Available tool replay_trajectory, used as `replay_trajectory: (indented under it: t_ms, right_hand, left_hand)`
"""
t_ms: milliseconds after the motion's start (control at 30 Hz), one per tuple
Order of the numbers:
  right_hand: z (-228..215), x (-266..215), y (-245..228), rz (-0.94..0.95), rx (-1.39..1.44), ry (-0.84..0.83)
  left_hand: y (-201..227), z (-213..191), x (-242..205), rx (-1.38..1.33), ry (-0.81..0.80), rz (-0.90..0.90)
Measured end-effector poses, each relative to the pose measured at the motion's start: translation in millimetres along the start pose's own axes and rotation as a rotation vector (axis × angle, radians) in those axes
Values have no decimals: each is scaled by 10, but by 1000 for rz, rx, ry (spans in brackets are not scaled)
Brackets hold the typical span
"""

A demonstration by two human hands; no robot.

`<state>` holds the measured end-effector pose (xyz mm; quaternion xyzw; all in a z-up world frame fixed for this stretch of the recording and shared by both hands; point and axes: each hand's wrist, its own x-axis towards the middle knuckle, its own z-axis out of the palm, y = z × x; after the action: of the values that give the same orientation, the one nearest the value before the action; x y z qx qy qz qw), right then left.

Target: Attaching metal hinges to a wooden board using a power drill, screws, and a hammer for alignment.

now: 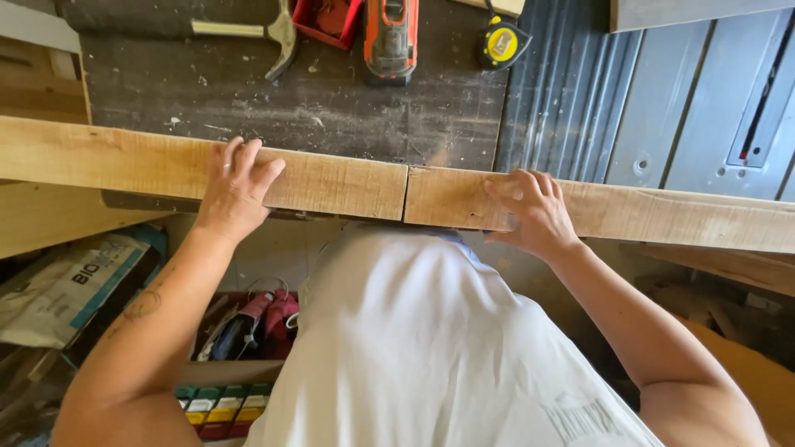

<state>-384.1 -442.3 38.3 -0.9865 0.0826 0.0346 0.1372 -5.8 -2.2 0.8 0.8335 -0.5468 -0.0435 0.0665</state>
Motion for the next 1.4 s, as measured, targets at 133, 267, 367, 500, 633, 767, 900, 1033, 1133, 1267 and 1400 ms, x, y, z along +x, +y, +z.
replay_trajectory:
  t_ms: [133,267,367,500,633,767,900,1033,1133,1267,1400]
  right_hand:
    - [-72,651,222,-10,105,93]
    - [-360,1771,408,197,189,291]
    - [-533,2625,497,361,250,299]
    - [-334,3591,707,445,290,405]
    - [-48,4225,1011,450,254,397]
    - [26,4355,1068,678,459,301]
    - [-57,4278,1120,750,725,480]
    - [-386,4168,1084,801,1111,640]
    - [-650,3947,1154,808,1315,779]
    - [-1192,2990,547,246,1384,1007]
    - [-1532,1722,-931,-79,1458,677]
  left_hand:
    - [542,-514,114,-18,-109,-148]
    - [944,-635,-59,-107,133,-175]
    - [1188,-570,-328,-172,257,-256]
    - [1436,-305,-842,-241,235,-513]
    - [1730,-269,-1248,-340,165,-698]
    - [1971,-319,-1434,-375,118,-824]
    - [2000,-232,-1474,-449,60,-907]
    - [1882,-344,-1263,-484,126,-822]
    - [1683,-246,-1133,-513,176,-775]
    - [1526,-344,-890,-603,293,-594]
    - [1444,-922,-419,-980,419,-376]
